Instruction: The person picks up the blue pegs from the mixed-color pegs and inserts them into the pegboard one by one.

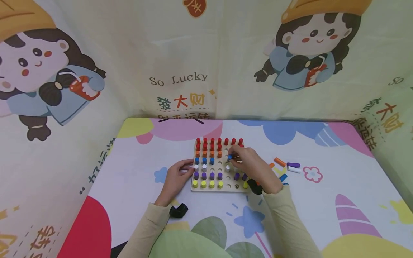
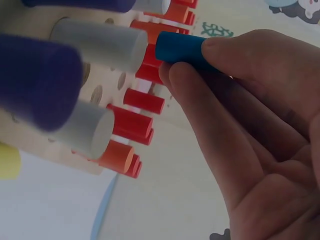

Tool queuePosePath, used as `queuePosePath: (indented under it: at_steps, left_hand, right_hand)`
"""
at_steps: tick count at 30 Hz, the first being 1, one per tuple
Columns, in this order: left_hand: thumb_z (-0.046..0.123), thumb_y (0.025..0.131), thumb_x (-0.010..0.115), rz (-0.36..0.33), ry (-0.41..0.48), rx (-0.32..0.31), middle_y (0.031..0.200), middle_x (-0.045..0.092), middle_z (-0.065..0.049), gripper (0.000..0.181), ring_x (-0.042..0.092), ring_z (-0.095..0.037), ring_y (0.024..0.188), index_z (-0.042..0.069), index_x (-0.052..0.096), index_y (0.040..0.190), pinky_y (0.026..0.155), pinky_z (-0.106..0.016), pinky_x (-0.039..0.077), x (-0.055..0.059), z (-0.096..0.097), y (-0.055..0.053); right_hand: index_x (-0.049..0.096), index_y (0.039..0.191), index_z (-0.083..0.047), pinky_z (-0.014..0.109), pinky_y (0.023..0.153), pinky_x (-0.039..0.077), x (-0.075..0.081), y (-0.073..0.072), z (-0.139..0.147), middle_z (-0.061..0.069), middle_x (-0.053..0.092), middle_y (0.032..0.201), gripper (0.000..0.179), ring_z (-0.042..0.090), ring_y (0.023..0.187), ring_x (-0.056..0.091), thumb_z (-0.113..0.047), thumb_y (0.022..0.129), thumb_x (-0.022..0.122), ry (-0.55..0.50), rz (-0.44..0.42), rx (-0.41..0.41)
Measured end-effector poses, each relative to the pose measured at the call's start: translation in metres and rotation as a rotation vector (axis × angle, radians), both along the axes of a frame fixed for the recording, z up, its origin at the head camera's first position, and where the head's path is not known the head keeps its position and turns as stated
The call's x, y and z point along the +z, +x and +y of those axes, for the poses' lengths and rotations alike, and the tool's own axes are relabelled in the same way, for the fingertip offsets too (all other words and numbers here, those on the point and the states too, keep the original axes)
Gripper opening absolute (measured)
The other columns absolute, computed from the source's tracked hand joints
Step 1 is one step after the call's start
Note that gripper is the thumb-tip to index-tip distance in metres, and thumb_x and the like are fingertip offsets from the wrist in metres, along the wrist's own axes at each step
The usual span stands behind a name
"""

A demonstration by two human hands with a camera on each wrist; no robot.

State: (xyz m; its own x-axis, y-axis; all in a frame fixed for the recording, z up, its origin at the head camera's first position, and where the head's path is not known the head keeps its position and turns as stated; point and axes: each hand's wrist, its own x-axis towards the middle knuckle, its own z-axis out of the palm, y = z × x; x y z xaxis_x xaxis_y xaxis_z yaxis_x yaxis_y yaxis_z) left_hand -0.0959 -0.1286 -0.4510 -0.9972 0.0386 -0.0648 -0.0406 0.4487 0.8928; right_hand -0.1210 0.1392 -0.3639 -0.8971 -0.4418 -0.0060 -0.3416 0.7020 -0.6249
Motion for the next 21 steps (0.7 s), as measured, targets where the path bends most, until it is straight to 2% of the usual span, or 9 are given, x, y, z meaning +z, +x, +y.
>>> queuePosePath:
  at_steps: [6, 15, 21]
  left_hand:
    - [0.023, 0.094, 0.069, 0.001, -0.002, -0.001, 0.123, 0.066, -0.001, 0.036, 0.066, -0.015, 0.101, 0.015, 0.065, 0.129, 0.090, -0.035, 0.057, -0.001, 0.000, 0.000]
    - [0.023, 0.094, 0.069, 0.009, 0.009, -0.008, 0.122, 0.067, -0.001, 0.035, 0.066, -0.015, 0.101, 0.015, 0.065, 0.128, 0.088, -0.034, 0.057, 0.000, -0.001, 0.000]
    - [0.023, 0.094, 0.069, 0.005, 0.004, -0.005, 0.122, 0.067, 0.000, 0.035, 0.065, -0.015, 0.100, 0.015, 0.065, 0.129, 0.088, -0.033, 0.057, 0.000, -0.001, 0.000]
  right_hand:
    - [0.061, 0.108, -0.002, 0.040, 0.088, 0.058, -0.001, -0.001, -0.006, 0.008, 0.069, 0.100, 0.023, 0.029, 0.103, 0.071, -0.001, 0.088, 0.072, 0.023, -0.031, -0.011]
    - [0.062, 0.105, -0.002, 0.038, 0.085, 0.059, -0.002, -0.004, -0.012, 0.006, 0.067, 0.095, 0.019, 0.026, 0.099, 0.072, -0.001, 0.088, 0.072, 0.004, -0.005, 0.014]
    - [0.064, 0.107, -0.004, 0.038, 0.087, 0.058, -0.003, -0.004, -0.017, 0.005, 0.068, 0.098, 0.020, 0.025, 0.101, 0.071, -0.002, 0.089, 0.072, 0.020, -0.046, 0.002]
